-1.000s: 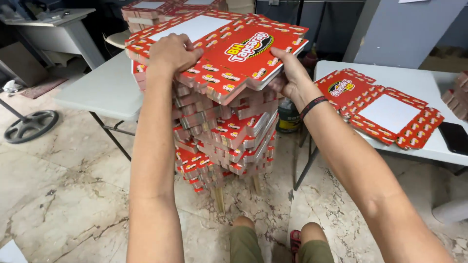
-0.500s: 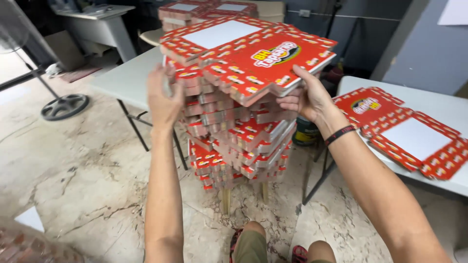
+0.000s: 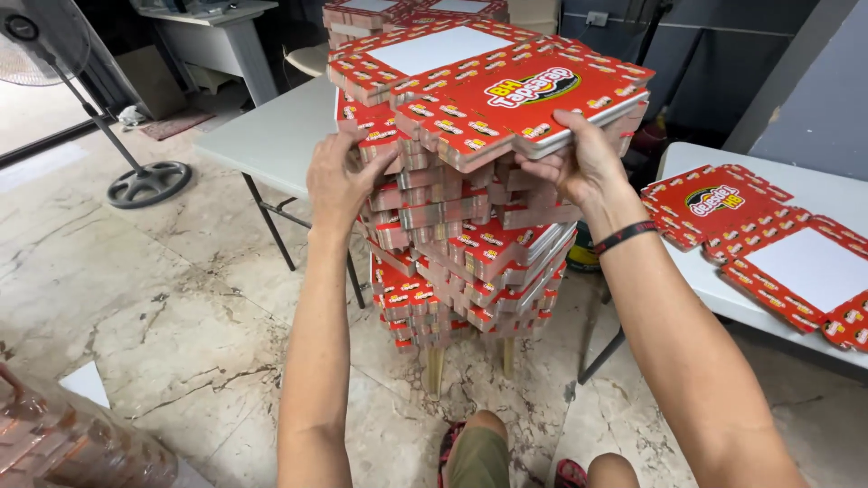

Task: Stacking flat-folded cardboard boxes onto a pile

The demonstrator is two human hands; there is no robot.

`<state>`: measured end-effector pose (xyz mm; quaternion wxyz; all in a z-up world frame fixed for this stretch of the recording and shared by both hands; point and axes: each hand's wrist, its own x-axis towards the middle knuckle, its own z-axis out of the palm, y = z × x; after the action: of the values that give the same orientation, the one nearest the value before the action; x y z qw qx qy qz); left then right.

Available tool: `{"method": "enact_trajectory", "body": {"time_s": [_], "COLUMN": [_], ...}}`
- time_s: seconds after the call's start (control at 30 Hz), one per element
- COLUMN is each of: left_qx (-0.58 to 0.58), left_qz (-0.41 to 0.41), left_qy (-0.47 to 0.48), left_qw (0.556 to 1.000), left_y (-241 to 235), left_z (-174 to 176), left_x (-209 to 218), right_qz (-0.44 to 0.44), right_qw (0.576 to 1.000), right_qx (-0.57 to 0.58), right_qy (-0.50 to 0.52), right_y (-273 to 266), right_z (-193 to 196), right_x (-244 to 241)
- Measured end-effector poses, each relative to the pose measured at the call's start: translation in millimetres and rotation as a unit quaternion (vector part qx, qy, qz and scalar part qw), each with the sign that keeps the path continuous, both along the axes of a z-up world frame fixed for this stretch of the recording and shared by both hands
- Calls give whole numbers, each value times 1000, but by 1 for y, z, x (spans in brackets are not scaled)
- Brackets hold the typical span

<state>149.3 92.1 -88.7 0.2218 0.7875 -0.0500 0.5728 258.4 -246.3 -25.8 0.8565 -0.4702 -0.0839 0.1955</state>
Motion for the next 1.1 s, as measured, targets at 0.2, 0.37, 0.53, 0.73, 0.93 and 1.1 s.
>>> {"method": "enact_trajectory", "body": {"time_s": [0.2,0.37,0.53,0.73,0.93,1.1], "left_qx": [50,-5,52,97,190,-34], "left_qz": [-3,-51,-243,-355,-284,-295], "left_qy": [-31,-86,65,369,646,785], "left_qw": [998,995,966,853,683,544], "left_y": [7,-95,-234,-337,-315,-309], "left_z": [-3,-27,-176,-329,-437,-425], "left_x": [5,-64,-68,-40,-54,-64], "right_qz": [25,21,35,-506,-506,-341], "right_qw": [986,944,796,788,808,899], "right_qx": [-166,-299,-582,-317,-127,-164], "right_qy": [9,-136,-164,150,274,221], "right_y": [-5,-82,-215,-376,-469,-511], "right_z": [8,-56,-283,-340,-271,-304], "right_x": [5,-64,-100,-53,45,77]}}
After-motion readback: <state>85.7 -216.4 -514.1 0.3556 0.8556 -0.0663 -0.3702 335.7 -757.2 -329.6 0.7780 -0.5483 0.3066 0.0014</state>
